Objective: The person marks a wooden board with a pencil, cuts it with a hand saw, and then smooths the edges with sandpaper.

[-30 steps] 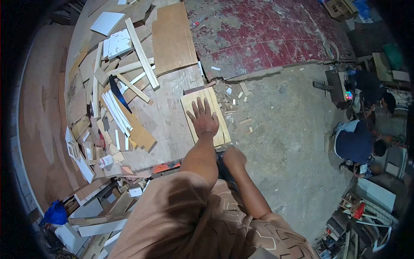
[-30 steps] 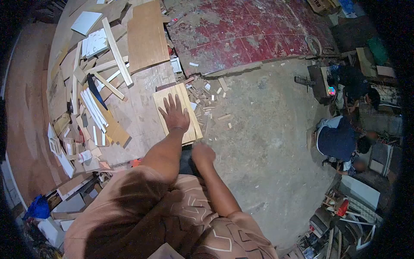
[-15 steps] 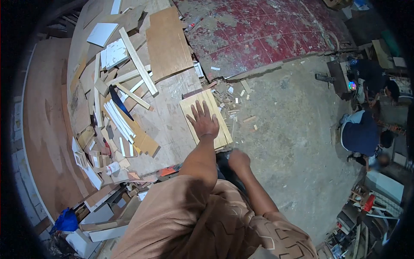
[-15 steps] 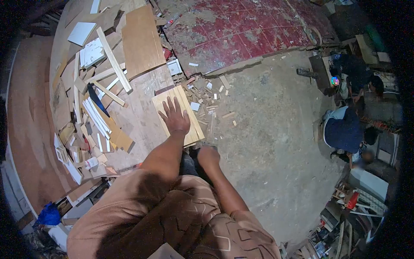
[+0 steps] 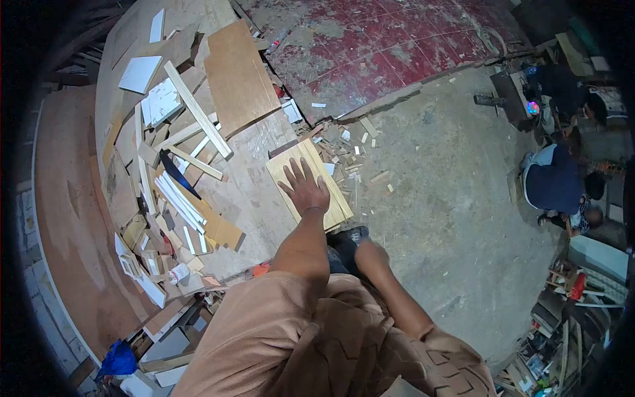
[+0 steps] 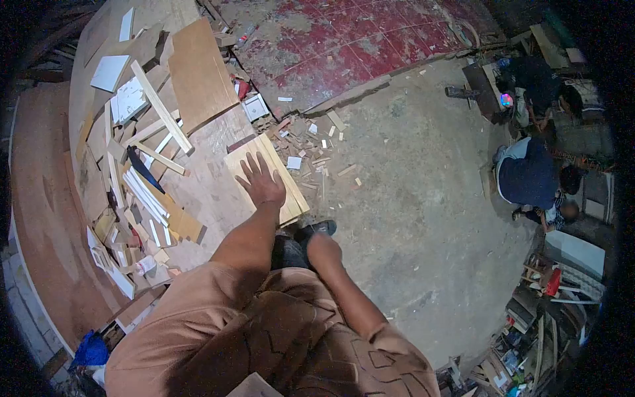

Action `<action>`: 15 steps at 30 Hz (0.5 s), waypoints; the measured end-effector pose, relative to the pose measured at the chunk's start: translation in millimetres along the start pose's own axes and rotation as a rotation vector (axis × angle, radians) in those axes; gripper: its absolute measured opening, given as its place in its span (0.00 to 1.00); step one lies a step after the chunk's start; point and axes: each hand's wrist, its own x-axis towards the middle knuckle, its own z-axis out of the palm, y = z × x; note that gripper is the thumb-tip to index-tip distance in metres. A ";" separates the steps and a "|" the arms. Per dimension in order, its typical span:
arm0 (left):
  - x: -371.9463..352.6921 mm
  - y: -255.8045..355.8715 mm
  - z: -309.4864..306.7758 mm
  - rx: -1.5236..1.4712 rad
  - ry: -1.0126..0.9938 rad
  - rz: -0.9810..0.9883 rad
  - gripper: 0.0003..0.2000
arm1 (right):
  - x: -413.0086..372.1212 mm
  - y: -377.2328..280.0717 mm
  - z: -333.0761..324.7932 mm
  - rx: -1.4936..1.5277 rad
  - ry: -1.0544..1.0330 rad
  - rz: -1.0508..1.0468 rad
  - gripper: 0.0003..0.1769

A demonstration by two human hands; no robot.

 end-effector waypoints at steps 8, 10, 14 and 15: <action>-1.6 0.0 -4.8 -0.019 -0.026 -0.014 0.37 | 16.5 -5.0 13.2 -0.027 -0.018 -0.025 0.15; -1.6 -0.9 -3.0 -0.046 0.004 -0.002 0.37 | -32.0 1.7 -7.3 -0.025 -0.010 0.000 0.15; -1.2 0.0 -0.7 -0.050 0.017 0.007 0.37 | -20.1 -3.2 -13.1 -0.100 -0.096 -0.096 0.13; -1.2 -0.2 -0.9 -0.051 0.013 0.004 0.37 | 9.2 -9.3 -6.3 -0.096 -0.073 -0.122 0.13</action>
